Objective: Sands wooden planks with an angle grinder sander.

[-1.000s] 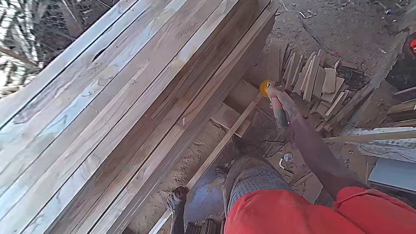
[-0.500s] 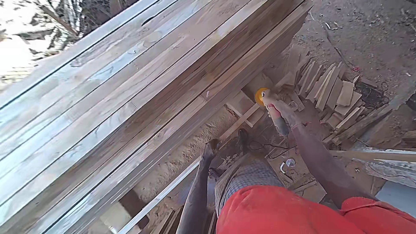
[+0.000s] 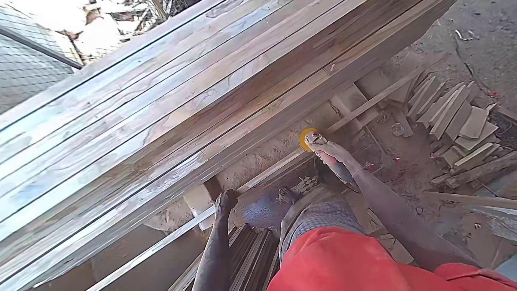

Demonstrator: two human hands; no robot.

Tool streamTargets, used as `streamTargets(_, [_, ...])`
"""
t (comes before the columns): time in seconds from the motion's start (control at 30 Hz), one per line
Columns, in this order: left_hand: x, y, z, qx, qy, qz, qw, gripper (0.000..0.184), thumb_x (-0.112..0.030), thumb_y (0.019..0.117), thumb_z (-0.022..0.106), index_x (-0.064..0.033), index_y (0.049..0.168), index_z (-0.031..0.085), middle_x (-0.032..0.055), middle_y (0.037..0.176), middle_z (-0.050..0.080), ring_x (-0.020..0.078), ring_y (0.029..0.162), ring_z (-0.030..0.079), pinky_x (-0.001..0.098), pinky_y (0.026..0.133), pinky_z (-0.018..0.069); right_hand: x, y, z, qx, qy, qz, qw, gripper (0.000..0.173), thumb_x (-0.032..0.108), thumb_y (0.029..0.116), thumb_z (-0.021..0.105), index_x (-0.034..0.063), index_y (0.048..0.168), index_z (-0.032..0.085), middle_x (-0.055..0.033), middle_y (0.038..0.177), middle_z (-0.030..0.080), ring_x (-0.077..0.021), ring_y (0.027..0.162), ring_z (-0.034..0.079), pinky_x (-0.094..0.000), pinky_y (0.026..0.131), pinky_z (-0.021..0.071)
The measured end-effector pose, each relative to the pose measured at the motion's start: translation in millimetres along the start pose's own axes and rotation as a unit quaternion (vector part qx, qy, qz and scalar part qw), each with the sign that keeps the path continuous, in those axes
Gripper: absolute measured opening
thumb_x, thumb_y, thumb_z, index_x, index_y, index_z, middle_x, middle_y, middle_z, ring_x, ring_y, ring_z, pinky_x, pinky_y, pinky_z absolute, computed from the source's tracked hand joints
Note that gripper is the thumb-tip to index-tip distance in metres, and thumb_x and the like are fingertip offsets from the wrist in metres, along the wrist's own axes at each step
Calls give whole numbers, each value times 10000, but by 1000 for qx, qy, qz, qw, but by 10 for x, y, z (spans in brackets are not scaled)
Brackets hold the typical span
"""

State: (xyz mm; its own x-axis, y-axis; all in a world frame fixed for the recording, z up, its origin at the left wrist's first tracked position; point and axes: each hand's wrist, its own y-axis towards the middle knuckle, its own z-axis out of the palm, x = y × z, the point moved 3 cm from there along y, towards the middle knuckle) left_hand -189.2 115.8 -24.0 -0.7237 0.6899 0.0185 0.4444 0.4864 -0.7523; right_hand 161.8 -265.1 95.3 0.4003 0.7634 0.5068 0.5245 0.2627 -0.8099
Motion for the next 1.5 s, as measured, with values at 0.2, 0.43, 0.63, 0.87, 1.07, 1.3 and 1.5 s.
streamTargets(0.2, [-82,-12,50,-27,-7,-30,999,414,-261,860,747,-112,1242,690,190,1295,677,389,1265,608,650,1048,440,253,11,1177,76,-194,-52,977,796,827,720,694,124,1095,702,-79,967,699,-208,854,669,-487,803,546])
streamTargets(0.43, [-43,30,80,-32,6,-38,999,390,-224,839,744,-113,1211,700,200,1239,697,403,1206,639,663,979,477,198,53,668,47,-165,-44,984,809,823,738,685,117,1133,698,-90,1010,709,-217,908,682,-501,845,547])
streamTargets(0.63, [-81,30,87,-40,17,-66,997,386,-186,819,762,-149,1200,710,183,1221,710,397,1193,650,661,973,481,-311,194,-1241,-101,116,23,988,667,754,796,697,154,1087,693,-48,810,677,-169,645,659,-370,605,582])
streamTargets(0.87, [-482,17,7,-45,11,-97,994,376,-198,820,753,-164,1192,713,169,1218,714,386,1204,639,675,1012,431,-418,349,-2899,-259,224,31,939,715,739,885,592,141,1275,635,-105,980,680,-225,753,664,-439,672,582])
streamTargets(1.07, [-2359,-174,-305,-44,-58,20,997,374,-222,862,654,-174,1231,689,101,1241,712,317,1244,623,643,1079,387,-317,406,-2502,-178,160,18,971,683,746,861,619,178,1238,651,-66,928,673,-194,716,655,-400,635,580])
streamTargets(1.3, [-2280,-206,-276,-147,-112,173,967,422,-466,988,602,-169,1279,673,56,1305,685,271,1292,588,525,1111,420,-123,237,-1220,-104,68,23,992,677,748,858,629,141,1153,681,-65,859,692,-191,702,686,-388,647,600])
streamTargets(1.5, [44,-267,191,-212,-106,134,962,567,-606,934,632,-145,1260,681,103,1280,684,313,1278,591,585,1100,407,18,-76,229,-62,40,6,997,673,764,824,651,137,1063,691,-44,798,667,-170,645,655,-385,616,583])
